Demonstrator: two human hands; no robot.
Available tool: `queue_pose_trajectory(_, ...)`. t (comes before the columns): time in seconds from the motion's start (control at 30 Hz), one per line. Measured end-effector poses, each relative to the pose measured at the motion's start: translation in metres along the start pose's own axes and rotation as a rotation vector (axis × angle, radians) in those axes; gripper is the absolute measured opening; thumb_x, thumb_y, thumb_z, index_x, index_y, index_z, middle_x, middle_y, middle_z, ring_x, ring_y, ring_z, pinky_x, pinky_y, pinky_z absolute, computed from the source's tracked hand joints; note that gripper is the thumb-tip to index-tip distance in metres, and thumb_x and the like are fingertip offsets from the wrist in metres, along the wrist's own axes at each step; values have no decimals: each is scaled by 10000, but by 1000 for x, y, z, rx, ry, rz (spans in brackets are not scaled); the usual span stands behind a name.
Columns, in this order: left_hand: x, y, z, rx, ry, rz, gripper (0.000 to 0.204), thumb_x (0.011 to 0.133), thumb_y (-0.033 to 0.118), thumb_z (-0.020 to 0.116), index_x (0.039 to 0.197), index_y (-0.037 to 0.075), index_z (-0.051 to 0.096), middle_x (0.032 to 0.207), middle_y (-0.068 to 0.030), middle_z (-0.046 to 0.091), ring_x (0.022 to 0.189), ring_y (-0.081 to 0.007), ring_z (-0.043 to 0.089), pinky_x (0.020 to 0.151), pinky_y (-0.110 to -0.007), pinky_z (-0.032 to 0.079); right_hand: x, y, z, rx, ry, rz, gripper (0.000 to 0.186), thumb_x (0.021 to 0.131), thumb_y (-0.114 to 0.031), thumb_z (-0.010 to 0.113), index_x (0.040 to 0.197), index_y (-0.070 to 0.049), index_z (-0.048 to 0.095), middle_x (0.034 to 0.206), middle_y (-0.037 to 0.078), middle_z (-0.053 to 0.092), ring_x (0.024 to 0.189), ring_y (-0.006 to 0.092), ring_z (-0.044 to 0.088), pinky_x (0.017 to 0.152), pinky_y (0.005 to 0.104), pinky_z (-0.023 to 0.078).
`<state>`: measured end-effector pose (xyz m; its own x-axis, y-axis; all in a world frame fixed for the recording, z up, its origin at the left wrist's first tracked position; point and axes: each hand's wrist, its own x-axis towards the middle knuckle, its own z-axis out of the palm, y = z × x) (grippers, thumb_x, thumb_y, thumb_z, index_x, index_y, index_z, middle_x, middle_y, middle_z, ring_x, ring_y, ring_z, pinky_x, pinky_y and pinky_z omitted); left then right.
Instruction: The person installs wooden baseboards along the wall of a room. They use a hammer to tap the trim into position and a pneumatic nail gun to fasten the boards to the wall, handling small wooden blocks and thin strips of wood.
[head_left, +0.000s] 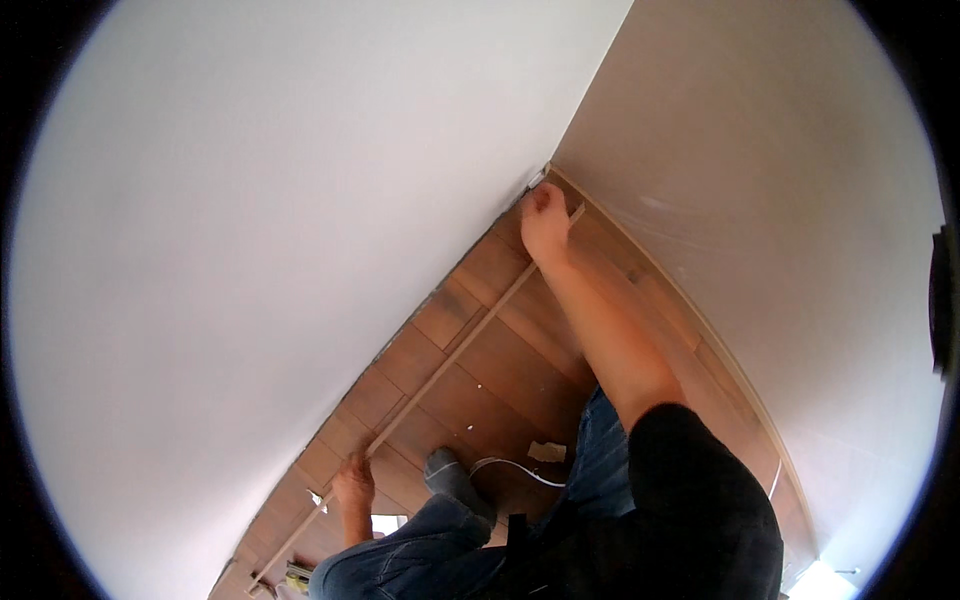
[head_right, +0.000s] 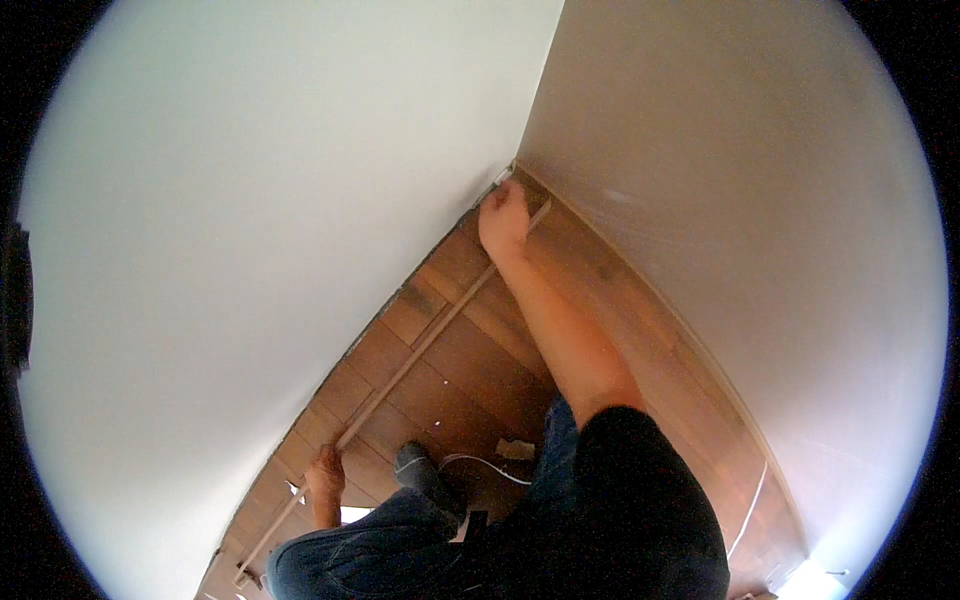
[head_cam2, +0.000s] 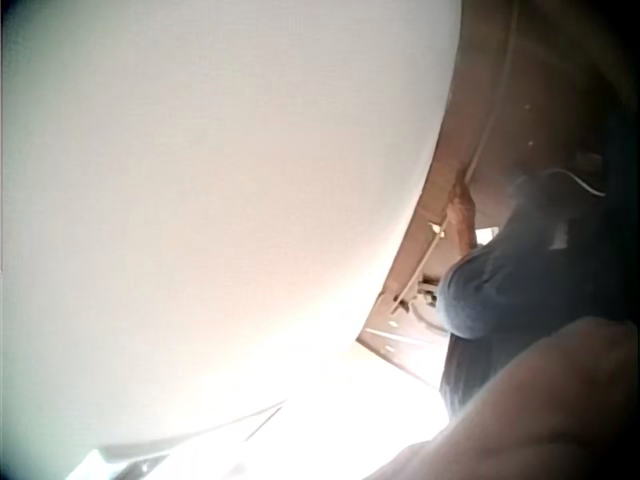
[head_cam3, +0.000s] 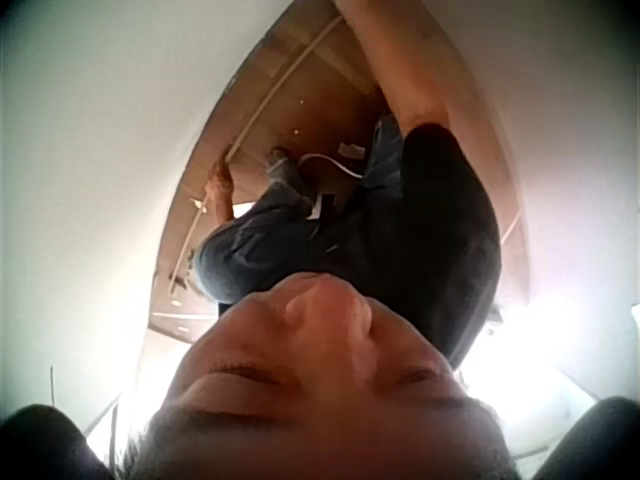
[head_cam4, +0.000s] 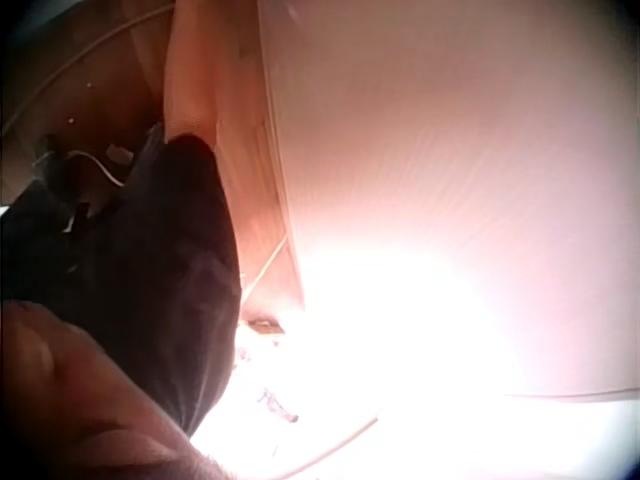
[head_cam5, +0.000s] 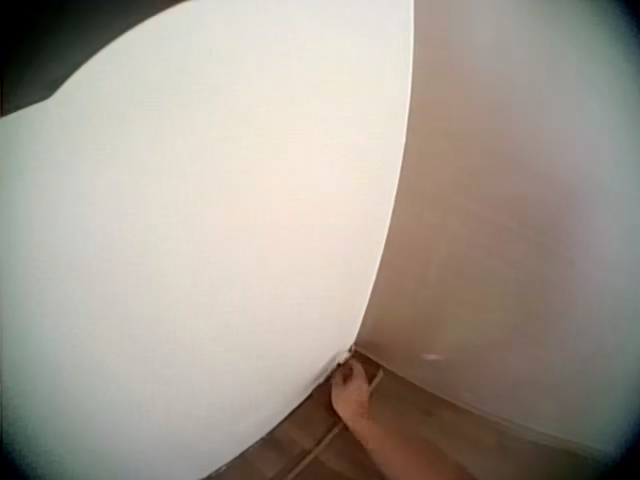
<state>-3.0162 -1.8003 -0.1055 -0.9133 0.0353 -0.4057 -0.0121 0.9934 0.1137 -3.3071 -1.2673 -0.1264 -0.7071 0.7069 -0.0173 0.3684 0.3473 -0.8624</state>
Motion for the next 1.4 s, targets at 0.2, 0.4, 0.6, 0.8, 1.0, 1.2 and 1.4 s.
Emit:
queue_pose_trajectory(0.2, 36, -4, -18, -49, 37, 27, 325, 989, 216, 618, 1310, 167, 635, 1088, -176, 722, 939, -435, 703, 761, -562, 569, -66, 43, -48, -173, 14, -46, 657, 990, -294, 686, 1486, 44, 419, 1459, 286, 480, 1383, 397, 466, 1163, 466, 387)
queue_pose_trajectory(0.4, 60, -22, -28, 53, 11, 78, 261, 976, 211, 634, 1222, 131, 666, 1051, -177, 713, 921, -443, 698, 754, -560, 572, -53, 33, 10, 17, -225, 18, 851, 1003, -434, 666, 1586, 63, 296, 1597, 307, 374, 1467, 467, 349, 1232, 493, 296)
queue_pose_trajectory(0.6, 63, -8, -28, 29, 109, 133, 250, 964, 200, 660, 1198, 113, 670, 1052, -164, 707, 935, -438, 697, 744, -553, 579, -47, 45, 39, -59, -106, -100, 820, 994, -401, 665, 1565, 83, 330, 1573, 311, 419, 1455, 483, 363, 1227, 505, 291)
queue_pose_trajectory(0.8, 64, -1, -31, 20, 92, 57, 269, 968, 196, 652, 1228, 131, 669, 1029, -181, 704, 938, -439, 689, 737, -556, 573, -49, 44, 50, -76, -20, -111, 756, 975, -327, 670, 1541, 84, 382, 1553, 312, 446, 1419, 476, 406, 1205, 510, 310)
queue_pose_trajectory(1.0, 70, 14, -34, -6, 63, 51, 268, 990, 180, 621, 1222, 69, 694, 1105, -228, 718, 1017, -443, 692, 849, -539, 567, -42, 52, 58, -111, 52, -137, 708, 970, -292, 656, 1509, 102, 422, 1525, 303, 486, 1355, 473, 470, 1188, 509, 334)
queue_pose_trajectory(1.2, 69, 0, -24, 45, 63, 71, 218, 986, 199, 630, 1179, 113, 686, 1034, -188, 718, 861, -451, 696, 725, -564, 564, -43, 42, 65, -175, 67, -110, 694, 985, -303, 617, 1521, 90, 415, 1536, 289, 476, 1357, 458, 469, 1183, 528, 336)
queue_pose_trajectory(1.4, 79, 21, -54, -35, 67, 149, 378, 938, 112, 649, 1314, 96, 677, 1250, -246, 676, 1156, -474, 621, 975, -549, 518, -51, 30, 67, -319, 70, -40, 680, 1030, -355, 509, 1572, 32, 369, 1582, 238, 444, 1370, 431, 449, 1193, 521, 310)
